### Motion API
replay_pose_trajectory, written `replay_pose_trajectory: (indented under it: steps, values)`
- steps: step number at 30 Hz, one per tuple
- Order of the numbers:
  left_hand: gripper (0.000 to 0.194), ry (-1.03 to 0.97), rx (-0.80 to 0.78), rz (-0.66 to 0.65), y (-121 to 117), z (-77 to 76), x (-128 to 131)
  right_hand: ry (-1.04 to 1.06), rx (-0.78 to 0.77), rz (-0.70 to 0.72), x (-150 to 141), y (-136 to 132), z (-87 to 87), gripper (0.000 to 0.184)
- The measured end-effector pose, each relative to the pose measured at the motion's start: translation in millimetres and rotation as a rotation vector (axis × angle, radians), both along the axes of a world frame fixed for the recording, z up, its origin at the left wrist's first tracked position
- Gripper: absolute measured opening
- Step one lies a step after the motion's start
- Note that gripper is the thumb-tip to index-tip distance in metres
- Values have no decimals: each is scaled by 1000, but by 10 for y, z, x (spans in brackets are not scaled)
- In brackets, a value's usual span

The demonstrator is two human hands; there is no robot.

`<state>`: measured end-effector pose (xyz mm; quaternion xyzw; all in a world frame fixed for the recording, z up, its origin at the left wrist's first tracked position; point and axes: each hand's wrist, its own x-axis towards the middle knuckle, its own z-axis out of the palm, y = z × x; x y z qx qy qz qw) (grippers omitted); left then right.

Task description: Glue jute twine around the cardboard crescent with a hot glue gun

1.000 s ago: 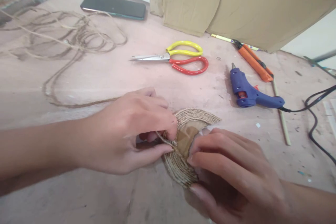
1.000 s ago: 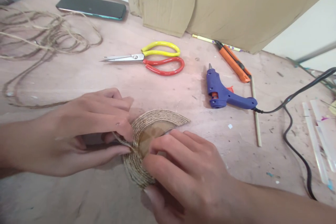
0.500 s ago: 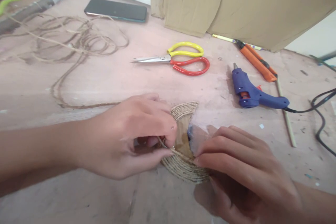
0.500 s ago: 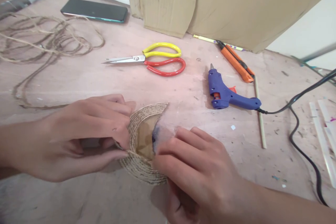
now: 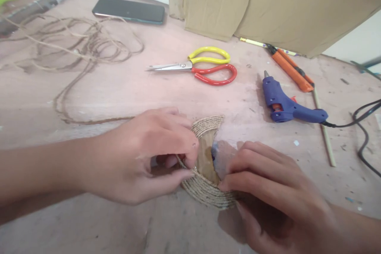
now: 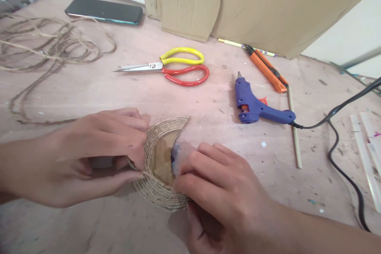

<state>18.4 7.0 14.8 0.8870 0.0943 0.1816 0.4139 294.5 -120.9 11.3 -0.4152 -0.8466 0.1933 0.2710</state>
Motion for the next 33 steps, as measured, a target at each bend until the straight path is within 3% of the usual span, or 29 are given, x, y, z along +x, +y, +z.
replay_pose_trajectory:
  steps: [22,29,33]
  values:
    - [19,-11,-18,38,-7,-28,-1,44,-24,74,-22,87,48,36]
    - [22,18,36,-112,-34,-12,-18,73,-49,109,12,96,18,33]
    - [22,16,43,-103,-38,-8,2,123,-17,167,43,69,-42,24]
